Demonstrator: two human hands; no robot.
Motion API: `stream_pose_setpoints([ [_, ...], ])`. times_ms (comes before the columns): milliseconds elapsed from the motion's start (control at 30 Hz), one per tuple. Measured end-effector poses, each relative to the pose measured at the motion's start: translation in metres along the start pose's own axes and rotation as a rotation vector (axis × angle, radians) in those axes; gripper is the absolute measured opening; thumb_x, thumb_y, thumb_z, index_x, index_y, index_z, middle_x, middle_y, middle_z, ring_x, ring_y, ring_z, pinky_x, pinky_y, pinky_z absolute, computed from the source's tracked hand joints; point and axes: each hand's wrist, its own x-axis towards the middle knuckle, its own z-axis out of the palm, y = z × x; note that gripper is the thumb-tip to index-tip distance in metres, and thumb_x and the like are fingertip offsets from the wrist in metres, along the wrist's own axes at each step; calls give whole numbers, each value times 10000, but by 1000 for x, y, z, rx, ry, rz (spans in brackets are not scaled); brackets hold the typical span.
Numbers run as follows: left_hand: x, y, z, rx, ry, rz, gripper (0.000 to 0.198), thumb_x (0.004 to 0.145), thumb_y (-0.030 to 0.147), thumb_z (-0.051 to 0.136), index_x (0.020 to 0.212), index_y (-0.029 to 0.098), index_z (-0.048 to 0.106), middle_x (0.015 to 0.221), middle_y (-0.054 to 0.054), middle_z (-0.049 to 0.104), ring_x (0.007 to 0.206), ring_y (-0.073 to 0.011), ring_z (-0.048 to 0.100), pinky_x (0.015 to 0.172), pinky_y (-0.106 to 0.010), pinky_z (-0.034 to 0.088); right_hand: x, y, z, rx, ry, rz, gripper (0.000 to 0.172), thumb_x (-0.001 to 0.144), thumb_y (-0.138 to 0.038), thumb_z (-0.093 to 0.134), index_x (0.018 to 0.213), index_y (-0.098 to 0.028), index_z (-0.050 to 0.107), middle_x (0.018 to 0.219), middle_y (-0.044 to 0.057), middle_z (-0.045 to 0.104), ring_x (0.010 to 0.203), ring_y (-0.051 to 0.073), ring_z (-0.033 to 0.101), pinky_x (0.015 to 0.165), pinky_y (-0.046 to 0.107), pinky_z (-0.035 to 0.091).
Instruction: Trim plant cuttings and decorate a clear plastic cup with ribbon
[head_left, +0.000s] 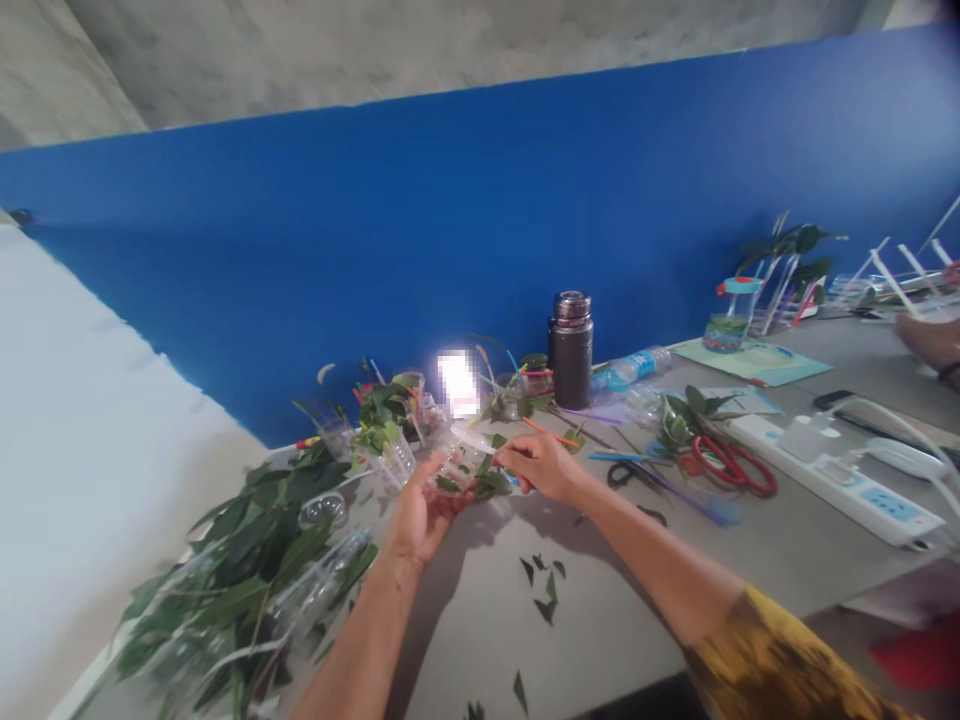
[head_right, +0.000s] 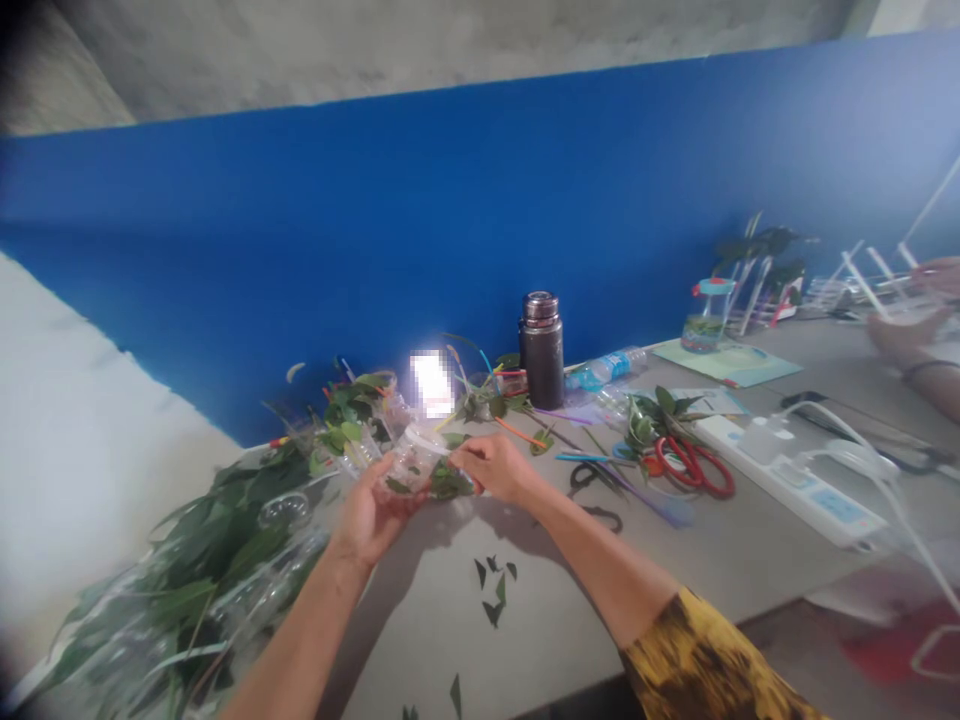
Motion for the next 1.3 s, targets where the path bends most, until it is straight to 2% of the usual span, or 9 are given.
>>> stream_pose_setpoints([
  [167, 5, 1, -6, -42, -66, -60, 232, 951, 297, 547, 984, 118, 690, 742, -86, 760, 522, -187, 690, 428, -249, 536, 0, 0, -1, -5, 19, 2, 261, 919, -348, 626, 824, -139, 752, 477, -41, 553, 456, 95, 427, 472, 225, 275],
  [333, 10, -4, -14, -59, -322, -135, 344, 918, 413, 620, 982, 91, 720, 765, -137, 768, 571, -184, 698, 471, -230, 545, 3, 8, -1, 88, -4, -13, 311, 889, -444, 685, 863, -142, 752, 489, -35, 572, 462, 99, 463, 482, 222, 308],
  [500, 15, -14, -22, -72, -468, -204, 457, 892, 511, 682, 1032, 79, 733, 806, -156, 776, 607, -189, 719, 419, -192, 498, 7, 15, -1, 314, -68, 17, 490, 743, -575, 830, 931, -128, 757, 496, -46, 557, 462, 98, 474, 491, 227, 385],
  [667, 21, -23, -31, -126, -640, -333, 534, 906, 582, 662, 1067, 76, 722, 846, -150, 771, 591, -170, 712, 395, -179, 483, 7, 17, -6, 539, -270, -16, 708, 664, -602, 905, 1163, -127, 740, 508, -75, 545, 451, 75, 421, 481, 222, 395],
  [933, 33, -31, -43, -3, -767, -414, 705, 933, 763, 463, 1140, 131, 698, 821, -125, 785, 450, -179, 673, 337, -213, 446, 4, 19, -12, 636, -500, -50, 623, 751, -492, 893, 1251, -166, 716, 486, -107, 501, 427, 59, 367, 479, 210, 402],
  [1033, 33, -23, -43, 162, -739, -433, 827, 852, 864, 459, 1068, 109, 720, 784, -143, 777, 470, -205, 688, 329, -222, 423, 5, 20, -12, 573, -468, -51, 601, 741, -473, 901, 1235, -177, 729, 569, -81, 575, 456, 62, 418, 495, 213, 426],
  [1100, 31, -18, -41, 326, -631, -386, 852, 819, 886, 474, 1028, 101, 733, 740, -149, 762, 462, -209, 672, 340, -235, 414, 6, 22, -11, 546, -444, -51, 590, 747, -484, 894, 1227, -180, 735, 565, -81, 571, 464, 69, 428, 496, 217, 434],
  [1233, 23, -14, -32, 680, -219, 38, 581, 808, 705, 675, 940, 146, 761, 693, -100, 750, 514, -208, 645, 437, -276, 455, 6, 20, -11, 512, -405, -99, 575, 768, -563, 853, 1159, -151, 760, 476, -94, 490, 454, 79, 421, 502, 225, 435],
  [1300, 18, -11, -26, 660, -153, 241, 536, 828, 670, 679, 938, 154, 772, 797, -106, 776, 676, -233, 689, 575, -310, 528, 5, 16, -12, 469, -388, -113, 581, 776, -581, 838, 1154, -147, 761, 460, -93, 482, 452, 87, 435, 514, 236, 448],
])
